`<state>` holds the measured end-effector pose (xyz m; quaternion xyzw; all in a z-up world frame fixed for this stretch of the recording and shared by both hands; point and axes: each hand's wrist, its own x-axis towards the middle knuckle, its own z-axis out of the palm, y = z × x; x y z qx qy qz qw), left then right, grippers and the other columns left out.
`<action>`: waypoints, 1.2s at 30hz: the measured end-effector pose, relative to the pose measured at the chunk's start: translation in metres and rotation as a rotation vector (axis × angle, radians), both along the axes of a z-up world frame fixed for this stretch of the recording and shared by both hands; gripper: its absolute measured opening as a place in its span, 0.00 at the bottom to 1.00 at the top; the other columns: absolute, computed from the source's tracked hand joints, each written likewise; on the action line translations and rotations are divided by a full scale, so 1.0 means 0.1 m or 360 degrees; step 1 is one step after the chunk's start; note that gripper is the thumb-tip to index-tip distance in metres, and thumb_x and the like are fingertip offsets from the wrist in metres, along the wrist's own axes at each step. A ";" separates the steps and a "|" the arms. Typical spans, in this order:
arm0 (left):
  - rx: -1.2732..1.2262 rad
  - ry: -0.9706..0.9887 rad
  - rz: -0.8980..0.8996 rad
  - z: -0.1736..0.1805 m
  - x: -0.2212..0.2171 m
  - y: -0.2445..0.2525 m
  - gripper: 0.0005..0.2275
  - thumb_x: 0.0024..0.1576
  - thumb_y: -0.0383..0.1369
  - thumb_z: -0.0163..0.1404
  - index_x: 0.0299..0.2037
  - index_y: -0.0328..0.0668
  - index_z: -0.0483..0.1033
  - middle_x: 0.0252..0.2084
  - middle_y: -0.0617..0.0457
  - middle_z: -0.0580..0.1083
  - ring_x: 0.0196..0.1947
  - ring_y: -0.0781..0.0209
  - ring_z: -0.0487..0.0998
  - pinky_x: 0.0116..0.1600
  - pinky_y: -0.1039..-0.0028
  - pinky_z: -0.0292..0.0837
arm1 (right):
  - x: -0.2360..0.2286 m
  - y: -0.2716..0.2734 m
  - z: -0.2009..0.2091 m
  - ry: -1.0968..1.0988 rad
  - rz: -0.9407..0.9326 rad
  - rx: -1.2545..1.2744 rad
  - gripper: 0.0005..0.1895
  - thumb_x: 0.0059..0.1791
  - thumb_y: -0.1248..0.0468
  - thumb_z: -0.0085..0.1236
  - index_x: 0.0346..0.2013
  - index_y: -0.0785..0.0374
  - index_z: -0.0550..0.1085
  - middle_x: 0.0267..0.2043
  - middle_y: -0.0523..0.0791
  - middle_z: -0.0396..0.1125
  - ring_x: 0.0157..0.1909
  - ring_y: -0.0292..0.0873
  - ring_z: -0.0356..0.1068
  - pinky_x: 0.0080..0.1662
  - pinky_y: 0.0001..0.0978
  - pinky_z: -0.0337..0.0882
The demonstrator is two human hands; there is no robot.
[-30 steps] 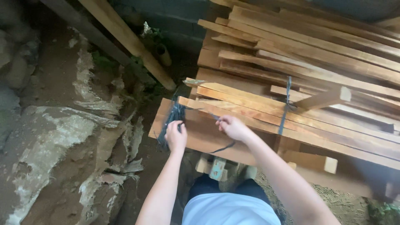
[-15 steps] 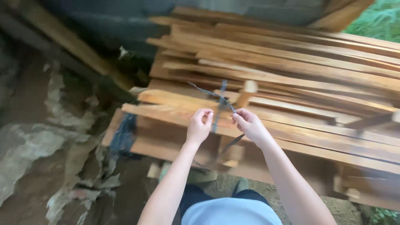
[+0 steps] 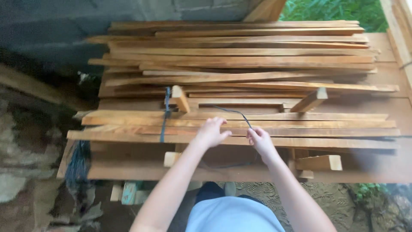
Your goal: Tying together thin wooden strips into bundles using flexible ties.
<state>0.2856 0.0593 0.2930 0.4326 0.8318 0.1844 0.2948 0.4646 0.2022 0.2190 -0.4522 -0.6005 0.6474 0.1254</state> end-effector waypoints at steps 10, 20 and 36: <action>-0.0262 0.0779 -0.0608 -0.91 0.51 0.56 0.53 0.44 0.54 0.65 0.76 0.40 0.49 0.79 0.42 0.46 0.78 0.41 0.44 0.77 0.44 0.39 | 0.46 0.30 -0.35 -0.0492 0.0003 0.1915 0.05 0.54 0.59 0.56 0.38 0.57 0.75 0.51 0.43 0.71 0.61 0.48 0.67 0.60 0.41 0.65; -0.0096 0.0807 -0.0712 -1.05 0.39 0.61 0.51 0.36 0.55 0.62 0.74 0.50 0.56 0.78 0.46 0.51 0.77 0.36 0.45 0.74 0.36 0.41 | 0.35 0.58 -0.78 -0.0524 0.0231 0.2303 0.05 0.54 0.56 0.43 0.37 0.50 0.67 0.68 0.36 0.65 0.70 0.43 0.62 0.71 0.53 0.49; 0.0062 0.0898 -0.0634 -1.32 0.43 0.57 0.52 0.33 0.58 0.63 0.72 0.53 0.59 0.77 0.47 0.54 0.76 0.37 0.48 0.74 0.37 0.40 | 0.32 0.60 -0.72 -0.0498 0.0157 0.2270 0.03 0.50 0.57 0.45 0.36 0.47 0.68 0.67 0.34 0.66 0.70 0.43 0.63 0.71 0.48 0.49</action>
